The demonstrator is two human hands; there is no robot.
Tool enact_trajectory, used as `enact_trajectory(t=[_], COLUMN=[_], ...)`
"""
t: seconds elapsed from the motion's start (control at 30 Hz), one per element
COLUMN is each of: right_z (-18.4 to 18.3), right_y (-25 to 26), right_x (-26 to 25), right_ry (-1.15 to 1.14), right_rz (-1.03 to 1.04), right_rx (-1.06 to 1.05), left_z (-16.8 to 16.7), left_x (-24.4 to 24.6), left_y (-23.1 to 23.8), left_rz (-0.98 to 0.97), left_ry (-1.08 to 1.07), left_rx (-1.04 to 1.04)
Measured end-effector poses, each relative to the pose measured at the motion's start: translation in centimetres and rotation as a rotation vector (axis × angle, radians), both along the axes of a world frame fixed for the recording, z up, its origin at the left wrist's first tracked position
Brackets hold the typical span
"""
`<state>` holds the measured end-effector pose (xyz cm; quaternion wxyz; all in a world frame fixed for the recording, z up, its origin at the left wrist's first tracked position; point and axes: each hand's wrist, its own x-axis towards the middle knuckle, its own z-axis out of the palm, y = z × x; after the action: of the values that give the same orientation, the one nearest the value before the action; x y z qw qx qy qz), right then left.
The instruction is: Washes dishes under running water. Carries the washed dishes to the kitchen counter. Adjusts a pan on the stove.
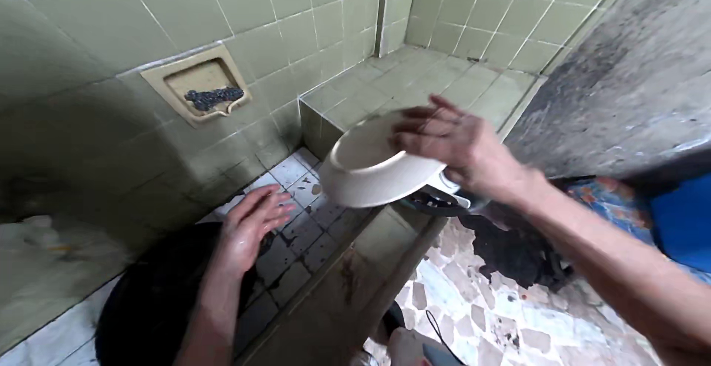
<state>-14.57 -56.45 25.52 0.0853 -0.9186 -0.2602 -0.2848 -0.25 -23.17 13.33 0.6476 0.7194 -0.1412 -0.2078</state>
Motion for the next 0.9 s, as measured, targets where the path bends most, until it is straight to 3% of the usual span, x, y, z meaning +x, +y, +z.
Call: enact_trajectory(t=[0.13, 0.27, 0.6, 0.77, 0.83, 0.9], right_z=[0.1, -3.0, -9.0, -9.1, -8.6, -9.0], right_y=[-5.9, -9.1, -9.1, -9.2, -9.2, -9.9], right_x=[-1.0, 0.3, 2.5, 1.3, -0.1, -2.2], right_ry=[-0.061, 0.018, 0.094, 0.274, 0.344, 0.249], right_rz=[-0.09, -0.089, 0.006, -0.065, -0.114, -0.237], right_rx=[-0.198, -0.283, -0.276, -0.192, -0.056, 0.201], left_z=[1.9, 1.2, 1.5, 0.0, -0.4, -0.9], left_x=[-3.0, -4.1, -5.6, -5.2, -4.5, -2.8], left_y=[-7.9, -14.1, -19.7, -20.0, -20.0, -20.5], left_rz=[-0.078, -0.071, -0.186, -0.19, -0.151, -0.088], left_ry=[-0.033, -0.138, -0.399, -0.549, -0.449, -0.302], left_rx=[-0.091, -0.047, 0.373, 0.454, 0.412, 0.355])
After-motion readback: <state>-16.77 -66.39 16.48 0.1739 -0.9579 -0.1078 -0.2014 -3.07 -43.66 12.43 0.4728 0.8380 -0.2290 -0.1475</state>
